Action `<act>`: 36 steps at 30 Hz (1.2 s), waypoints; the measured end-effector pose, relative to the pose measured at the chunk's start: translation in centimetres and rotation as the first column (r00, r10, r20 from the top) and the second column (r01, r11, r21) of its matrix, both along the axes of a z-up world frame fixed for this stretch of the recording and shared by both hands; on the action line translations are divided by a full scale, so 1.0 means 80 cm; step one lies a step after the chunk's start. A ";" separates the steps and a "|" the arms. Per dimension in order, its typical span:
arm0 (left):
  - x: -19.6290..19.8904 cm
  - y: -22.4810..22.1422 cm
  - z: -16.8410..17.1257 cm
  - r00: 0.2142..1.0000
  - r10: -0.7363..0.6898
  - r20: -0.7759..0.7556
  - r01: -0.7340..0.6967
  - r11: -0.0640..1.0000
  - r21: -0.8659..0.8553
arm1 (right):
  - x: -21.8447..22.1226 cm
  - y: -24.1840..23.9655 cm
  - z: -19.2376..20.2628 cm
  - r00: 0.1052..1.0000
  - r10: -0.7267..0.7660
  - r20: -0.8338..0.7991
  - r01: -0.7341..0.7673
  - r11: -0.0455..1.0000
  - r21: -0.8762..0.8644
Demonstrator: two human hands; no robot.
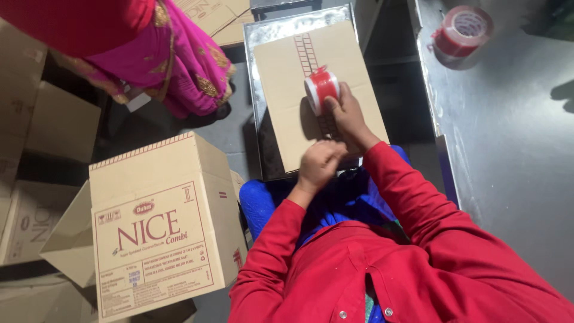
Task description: The person packs green-wrapped food items into cardboard boxes and seals them with red tape.
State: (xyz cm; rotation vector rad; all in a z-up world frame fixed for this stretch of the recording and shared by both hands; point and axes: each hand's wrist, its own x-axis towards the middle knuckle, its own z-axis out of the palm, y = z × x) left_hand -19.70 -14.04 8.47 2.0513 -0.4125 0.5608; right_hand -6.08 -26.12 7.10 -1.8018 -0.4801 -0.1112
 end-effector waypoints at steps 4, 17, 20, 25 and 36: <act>0.052 0.034 0.038 0.921 0.321 0.221 -0.283 0.941 -0.188 | -0.029 -0.014 -0.013 0.996 0.069 0.062 -0.065 0.996 -0.064; 0.201 0.060 0.067 0.945 0.041 -0.325 -0.100 0.981 -0.168 | -0.042 -0.014 -0.001 0.988 0.111 0.110 -0.096 0.987 -0.131; 0.193 0.060 0.088 0.950 0.021 -0.310 -0.070 0.986 -0.149 | -0.041 -0.012 0.001 0.987 0.119 0.106 -0.107 0.987 -0.117; 0.194 0.062 0.110 0.932 -0.271 -0.241 0.066 0.780 -0.622 | -0.040 -0.011 0.001 0.993 0.115 0.002 -0.114 0.992 -0.059; 0.199 0.093 0.013 0.966 0.178 -0.187 -0.189 0.981 -0.041 | -0.050 -0.012 0.009 0.983 0.119 0.139 -0.115 0.992 -0.043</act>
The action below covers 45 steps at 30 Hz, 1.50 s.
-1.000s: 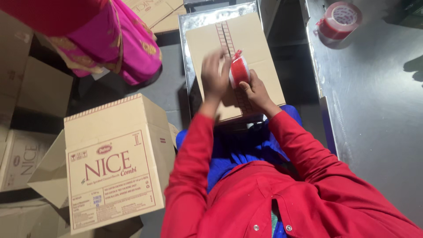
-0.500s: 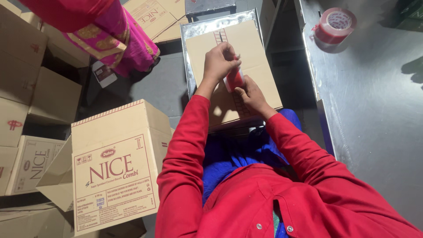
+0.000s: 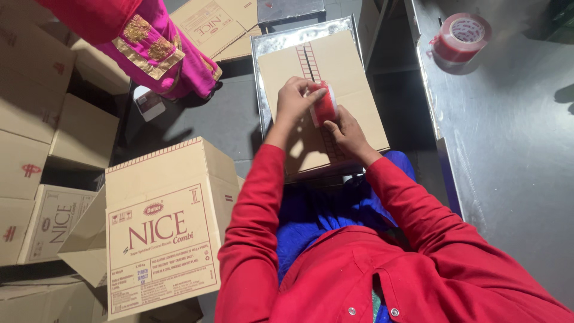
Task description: The person packs green-wrapped food items into cardboard boxes and seals them with red tape.
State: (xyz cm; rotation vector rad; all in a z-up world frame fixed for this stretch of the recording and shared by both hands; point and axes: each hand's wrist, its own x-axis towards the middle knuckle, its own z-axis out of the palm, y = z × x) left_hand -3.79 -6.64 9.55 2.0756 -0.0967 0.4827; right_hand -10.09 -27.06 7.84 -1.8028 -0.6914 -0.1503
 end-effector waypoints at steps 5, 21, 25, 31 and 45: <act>0.015 -0.016 0.021 0.943 0.133 -0.306 -0.117 0.991 0.071 | 0.001 0.003 0.018 0.970 -0.242 -0.016 0.236 0.955 -0.180; 0.336 0.087 -0.073 0.664 0.358 -0.657 0.083 0.838 0.540 | 0.132 0.055 0.028 0.976 -0.169 0.136 0.187 0.973 -0.134; 0.353 0.103 -0.133 0.525 0.325 -0.787 0.311 0.787 0.533 | 0.122 0.048 0.028 0.980 -0.197 0.004 0.193 0.958 -0.211; 0.321 0.089 -0.089 0.842 0.435 -0.319 -0.107 0.714 0.691 | 0.126 0.052 0.033 0.983 -0.174 0.064 0.181 0.976 -0.118; -0.237 -0.065 0.017 0.975 0.206 0.089 -0.224 0.867 0.444 | 0.148 0.053 0.006 0.983 -0.152 0.104 0.158 0.985 -0.062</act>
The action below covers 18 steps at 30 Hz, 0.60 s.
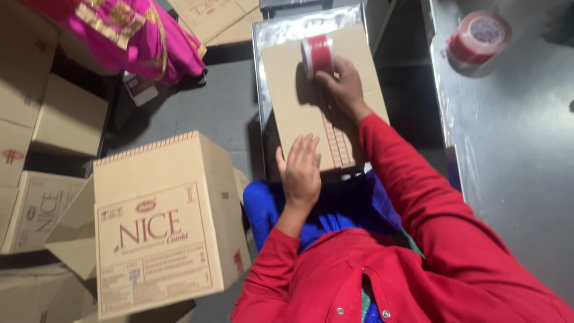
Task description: The person packs green-wrapped food items into cardboard boxes and seals them with red tape.
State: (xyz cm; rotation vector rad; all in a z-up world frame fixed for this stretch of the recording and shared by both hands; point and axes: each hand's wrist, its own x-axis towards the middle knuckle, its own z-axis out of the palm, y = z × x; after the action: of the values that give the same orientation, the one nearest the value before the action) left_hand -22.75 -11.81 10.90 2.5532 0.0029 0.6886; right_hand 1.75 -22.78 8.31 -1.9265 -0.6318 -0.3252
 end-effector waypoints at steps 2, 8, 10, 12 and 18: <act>-0.033 -0.009 -0.031 0.987 0.031 -0.160 -0.020 0.997 0.069 | 0.005 0.001 0.001 0.999 0.015 0.042 -0.016 1.000 0.022; -0.030 0.003 -0.108 1.000 0.008 -0.018 -0.006 0.994 0.105 | -0.047 -0.039 0.015 0.959 0.043 -0.281 -0.054 0.998 -0.031; -0.028 0.003 -0.112 1.000 0.019 0.011 -0.020 0.994 0.109 | -0.119 -0.072 0.004 0.938 0.060 -0.343 -0.064 0.998 0.000; -0.030 -0.002 -0.114 1.000 0.017 0.016 -0.019 0.993 0.116 | -0.186 -0.101 -0.009 0.839 0.148 -0.523 -0.027 0.972 0.232; -0.029 0.001 -0.108 1.000 0.025 0.019 -0.027 0.991 0.127 | -0.283 -0.142 -0.095 0.708 0.202 -0.677 0.058 0.938 0.341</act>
State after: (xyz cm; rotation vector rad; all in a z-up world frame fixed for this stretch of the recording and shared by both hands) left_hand -25.04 -11.73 2.26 2.6734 -0.0140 0.7432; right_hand -20.93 -34.16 0.70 -1.5098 -0.1128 0.3489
